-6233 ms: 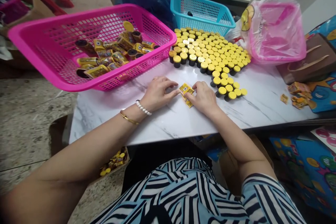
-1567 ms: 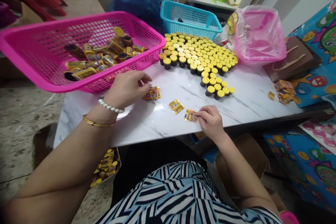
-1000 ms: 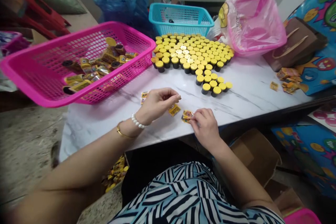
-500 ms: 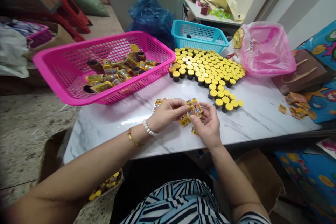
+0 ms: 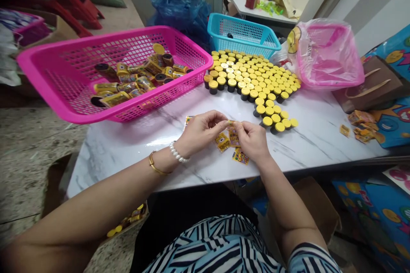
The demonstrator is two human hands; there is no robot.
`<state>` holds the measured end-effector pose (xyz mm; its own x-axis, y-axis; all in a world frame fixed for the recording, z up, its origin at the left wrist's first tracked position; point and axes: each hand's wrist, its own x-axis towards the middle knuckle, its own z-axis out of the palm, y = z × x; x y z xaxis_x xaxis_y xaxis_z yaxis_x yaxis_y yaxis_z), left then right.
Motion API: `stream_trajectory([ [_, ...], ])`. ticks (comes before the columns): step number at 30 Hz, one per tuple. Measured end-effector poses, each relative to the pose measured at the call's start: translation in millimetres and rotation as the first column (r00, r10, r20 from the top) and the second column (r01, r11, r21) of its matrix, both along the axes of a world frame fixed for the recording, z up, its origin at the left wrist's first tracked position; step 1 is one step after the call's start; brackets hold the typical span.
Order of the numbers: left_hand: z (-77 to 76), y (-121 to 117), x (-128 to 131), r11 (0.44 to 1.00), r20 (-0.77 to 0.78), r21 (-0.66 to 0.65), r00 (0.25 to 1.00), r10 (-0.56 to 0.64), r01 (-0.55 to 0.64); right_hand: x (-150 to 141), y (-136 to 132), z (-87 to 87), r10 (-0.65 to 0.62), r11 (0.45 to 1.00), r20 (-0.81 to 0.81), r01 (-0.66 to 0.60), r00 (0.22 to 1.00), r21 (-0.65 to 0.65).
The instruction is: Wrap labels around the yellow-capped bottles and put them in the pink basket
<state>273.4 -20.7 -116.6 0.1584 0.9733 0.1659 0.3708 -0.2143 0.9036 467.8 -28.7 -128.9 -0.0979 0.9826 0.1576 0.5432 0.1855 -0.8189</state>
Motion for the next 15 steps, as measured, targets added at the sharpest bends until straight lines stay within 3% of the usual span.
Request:
stream_trajectory([
  [3,-5.9,6.8,-3.5,0.999,-0.21,-0.04,0.978,-0.018,0.01,-0.4,3.2,-8.4,0.067,0.99,0.288,-0.099,0.955,0.1],
  [5,-8.7,9.4,-4.5,0.999,-0.281,-0.047,0.96,-0.01,-0.004,-0.4,4.9,-10.1,0.025,0.979,0.347,-0.094,0.938,0.184],
  [7,-8.6,9.5,-4.1,0.999,-0.23,-0.015,0.973,0.032,-0.036,0.2,6.8,-8.5,-0.016,0.972,0.245,-0.043,0.969,0.232],
  [10,-1.8,4.2,-1.3,0.997,0.026,0.028,0.997,0.071,-0.072,2.7,8.6,-2.0,-0.085,0.969,-0.086,0.103,0.993,0.224],
  [12,5.4,-2.5,1.3,0.998,0.214,0.004,0.975,0.053,-0.056,4.1,7.6,2.2,-0.137,0.974,-0.278,0.181,0.951,0.137],
  [15,13.8,-13.8,5.9,0.998,0.368,-0.055,0.929,0.031,-0.011,3.1,2.7,5.1,-0.182,0.981,-0.417,0.192,0.891,-0.018],
])
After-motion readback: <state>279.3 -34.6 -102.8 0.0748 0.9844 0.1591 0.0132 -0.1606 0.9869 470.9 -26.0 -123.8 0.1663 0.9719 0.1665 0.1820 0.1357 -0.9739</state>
